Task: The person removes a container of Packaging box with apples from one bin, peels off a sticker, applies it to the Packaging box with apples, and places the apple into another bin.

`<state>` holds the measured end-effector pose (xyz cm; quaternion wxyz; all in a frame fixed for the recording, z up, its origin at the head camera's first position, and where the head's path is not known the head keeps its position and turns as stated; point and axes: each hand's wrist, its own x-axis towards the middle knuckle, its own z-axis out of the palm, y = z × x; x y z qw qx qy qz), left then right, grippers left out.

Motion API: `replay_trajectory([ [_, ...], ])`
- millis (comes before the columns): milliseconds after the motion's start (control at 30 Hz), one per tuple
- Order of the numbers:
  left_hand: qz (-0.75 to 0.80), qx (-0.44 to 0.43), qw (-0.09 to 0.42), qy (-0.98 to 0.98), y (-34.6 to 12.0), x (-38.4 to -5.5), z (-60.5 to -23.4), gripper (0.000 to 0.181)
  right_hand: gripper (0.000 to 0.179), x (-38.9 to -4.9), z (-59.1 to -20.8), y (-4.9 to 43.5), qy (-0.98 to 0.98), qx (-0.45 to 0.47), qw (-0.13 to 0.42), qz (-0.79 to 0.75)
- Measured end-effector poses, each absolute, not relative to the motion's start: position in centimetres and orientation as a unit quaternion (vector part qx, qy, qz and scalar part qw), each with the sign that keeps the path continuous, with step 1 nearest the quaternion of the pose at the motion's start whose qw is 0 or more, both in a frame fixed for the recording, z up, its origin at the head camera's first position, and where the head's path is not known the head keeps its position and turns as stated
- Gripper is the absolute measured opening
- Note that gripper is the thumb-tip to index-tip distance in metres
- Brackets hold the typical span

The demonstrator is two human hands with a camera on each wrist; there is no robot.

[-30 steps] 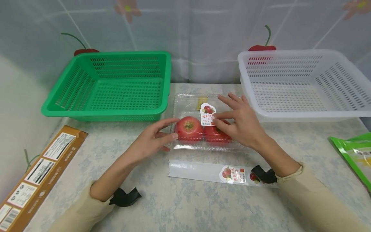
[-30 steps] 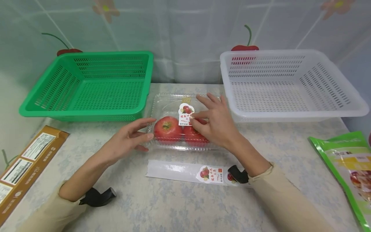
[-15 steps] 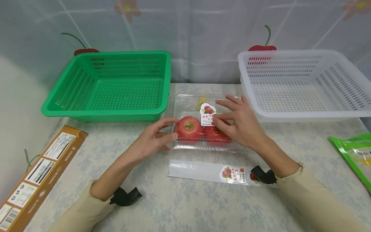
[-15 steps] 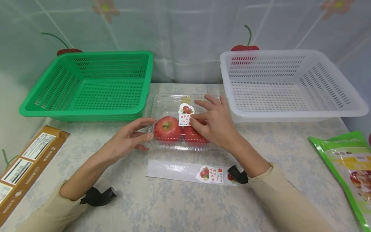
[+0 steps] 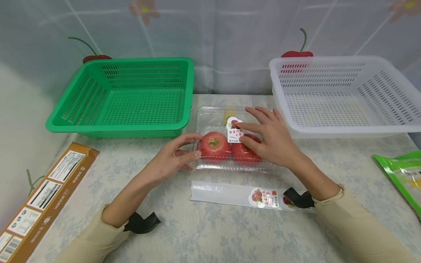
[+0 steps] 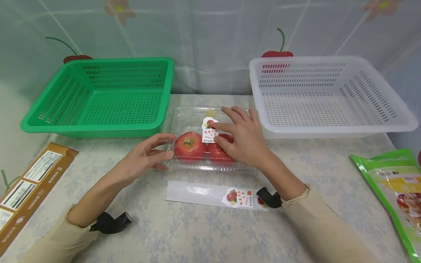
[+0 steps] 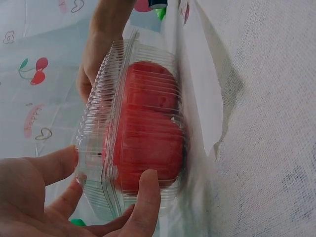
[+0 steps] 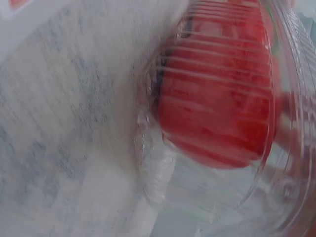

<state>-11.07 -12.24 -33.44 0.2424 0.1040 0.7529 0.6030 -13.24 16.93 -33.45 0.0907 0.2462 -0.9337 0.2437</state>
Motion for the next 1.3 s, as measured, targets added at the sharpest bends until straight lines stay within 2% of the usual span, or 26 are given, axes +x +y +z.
replay_trajectory([
  [200, 0.602, 0.101, 0.242, 0.754, -12.3, -11.1, -33.4, 0.047, 0.047, -13.1, -33.3, 16.5, -0.943, 0.223, 0.090, 0.231],
  [933, 0.605, 0.096, 0.239, 0.754, -12.3, -11.1, -33.5, 0.051, 0.045, -13.4, -33.3, 17.4, -0.930, 0.251, 0.047, 0.264],
  [1300, 0.606, 0.098, 0.228, 0.756, -12.2, -11.0, -33.8, 0.049, 0.040, -13.1, -33.6, 17.8, -0.922, 0.259, 0.084, 0.276],
])
